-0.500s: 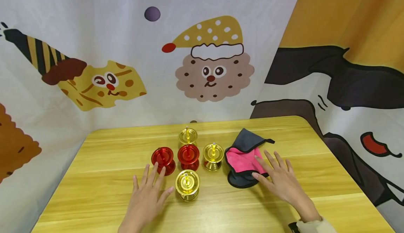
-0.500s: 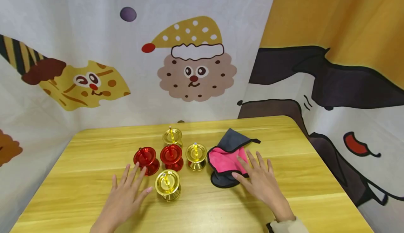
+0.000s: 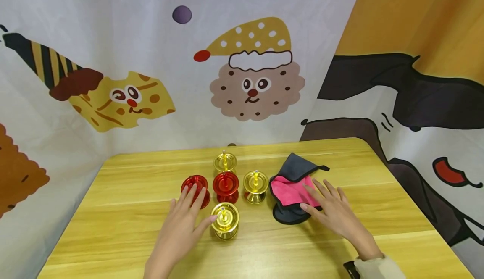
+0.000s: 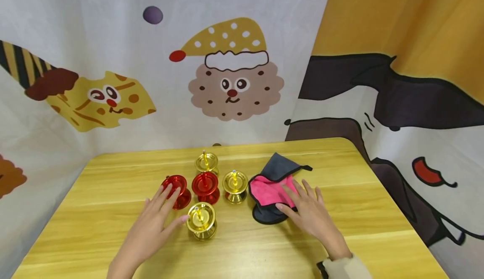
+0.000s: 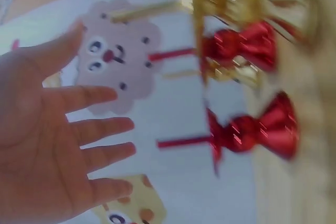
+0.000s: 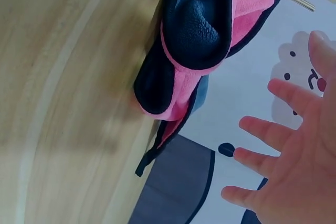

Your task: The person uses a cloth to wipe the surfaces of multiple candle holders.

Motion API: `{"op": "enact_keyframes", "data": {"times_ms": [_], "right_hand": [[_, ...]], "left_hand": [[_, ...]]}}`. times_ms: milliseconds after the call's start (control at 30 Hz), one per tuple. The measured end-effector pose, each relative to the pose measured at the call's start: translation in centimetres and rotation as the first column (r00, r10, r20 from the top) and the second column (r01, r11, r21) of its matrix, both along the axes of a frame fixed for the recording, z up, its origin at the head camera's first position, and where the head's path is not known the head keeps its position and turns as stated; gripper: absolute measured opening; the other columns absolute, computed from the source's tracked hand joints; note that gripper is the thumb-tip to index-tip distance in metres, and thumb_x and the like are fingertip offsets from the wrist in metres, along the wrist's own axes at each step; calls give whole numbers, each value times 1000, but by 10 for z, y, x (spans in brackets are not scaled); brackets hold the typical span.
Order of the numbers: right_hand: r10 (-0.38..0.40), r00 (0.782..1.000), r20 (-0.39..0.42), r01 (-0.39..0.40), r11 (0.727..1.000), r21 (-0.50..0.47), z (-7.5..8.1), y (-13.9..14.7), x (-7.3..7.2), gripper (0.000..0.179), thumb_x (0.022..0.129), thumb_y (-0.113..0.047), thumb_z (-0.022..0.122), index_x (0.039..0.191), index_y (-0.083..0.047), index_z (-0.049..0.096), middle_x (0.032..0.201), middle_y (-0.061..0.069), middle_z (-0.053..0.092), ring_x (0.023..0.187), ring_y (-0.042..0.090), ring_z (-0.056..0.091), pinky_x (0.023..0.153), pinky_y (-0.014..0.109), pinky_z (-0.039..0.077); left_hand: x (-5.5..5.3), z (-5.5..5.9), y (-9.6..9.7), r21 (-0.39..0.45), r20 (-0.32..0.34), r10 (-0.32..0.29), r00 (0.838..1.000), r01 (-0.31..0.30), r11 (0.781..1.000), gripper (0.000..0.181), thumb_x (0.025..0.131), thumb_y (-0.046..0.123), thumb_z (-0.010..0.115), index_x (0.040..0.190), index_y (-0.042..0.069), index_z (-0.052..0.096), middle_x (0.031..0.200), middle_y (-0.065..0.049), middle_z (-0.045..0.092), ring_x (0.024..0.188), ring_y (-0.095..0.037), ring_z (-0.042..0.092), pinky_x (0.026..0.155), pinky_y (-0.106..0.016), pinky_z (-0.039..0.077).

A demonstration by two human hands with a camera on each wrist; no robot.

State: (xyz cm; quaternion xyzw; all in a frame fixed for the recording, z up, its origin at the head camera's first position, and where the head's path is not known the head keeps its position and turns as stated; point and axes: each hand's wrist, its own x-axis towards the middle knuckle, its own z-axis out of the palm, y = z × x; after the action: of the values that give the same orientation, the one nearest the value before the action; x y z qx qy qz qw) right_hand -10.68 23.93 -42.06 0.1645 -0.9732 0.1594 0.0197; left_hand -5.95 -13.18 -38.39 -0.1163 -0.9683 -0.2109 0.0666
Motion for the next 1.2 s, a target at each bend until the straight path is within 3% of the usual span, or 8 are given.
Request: {"op": "enact_keyframes", "data": {"times_ms": [133,267,433,667,867,967,1200], "right_hand": [[11,1000,18,-10,1000,-21,-1,-1,-2,60,88,-48,52,134,-9,47,142,21,32,130,44,19,98,66,10],[19,1000,12,-18,999,-48,-2,-2,-4,60,88,-46,55,133,-8,47,140,22,33,129,45,21,97,66,11],[24,1000,11,-23,997,-76,-5,-2,-5,59,87,-44,57,134,-8,47,139,22,34,128,45,21,96,66,12],[29,999,27,-27,996,-84,-6,-2,-5,60,88,-44,56,134,-9,45,138,23,36,127,46,21,95,66,13],[26,999,29,-23,996,-83,-6,-2,-4,58,87,-42,57,133,-8,47,137,23,38,127,46,23,95,66,14],[23,999,24,-21,996,-83,-6,-3,-4,57,87,-41,58,132,-8,48,135,23,39,126,46,24,95,66,14],[25,1000,12,-24,995,-101,-6,-2,-7,55,86,-35,62,130,-5,49,133,24,41,124,45,28,93,66,19]], "left_hand": [[-8,16,18,86,-11,-15,1000,16,996,69,84,42,62,136,3,41,140,-22,33,130,-39,25,102,-58,21],[-18,26,41,198,25,-8,1000,3,980,67,81,35,68,134,1,44,138,-21,36,127,-39,32,98,-56,30],[-32,28,70,310,30,-19,999,8,951,62,78,27,73,128,-1,49,132,-21,44,122,-37,39,95,-54,36],[-51,17,102,388,37,-22,999,6,922,58,70,15,79,120,-2,54,119,-17,54,111,-34,49,92,-48,40],[-65,7,119,406,86,76,993,-105,908,64,66,13,82,120,-6,53,118,-21,54,109,-38,49,91,-48,41],[-72,0,123,420,108,94,990,-131,898,67,64,14,83,119,-7,52,117,-22,55,108,-38,50,91,-48,40],[-82,-20,126,383,111,93,989,-129,915,74,57,15,87,118,-8,53,114,-22,56,106,-38,51,91,-46,41]]}}
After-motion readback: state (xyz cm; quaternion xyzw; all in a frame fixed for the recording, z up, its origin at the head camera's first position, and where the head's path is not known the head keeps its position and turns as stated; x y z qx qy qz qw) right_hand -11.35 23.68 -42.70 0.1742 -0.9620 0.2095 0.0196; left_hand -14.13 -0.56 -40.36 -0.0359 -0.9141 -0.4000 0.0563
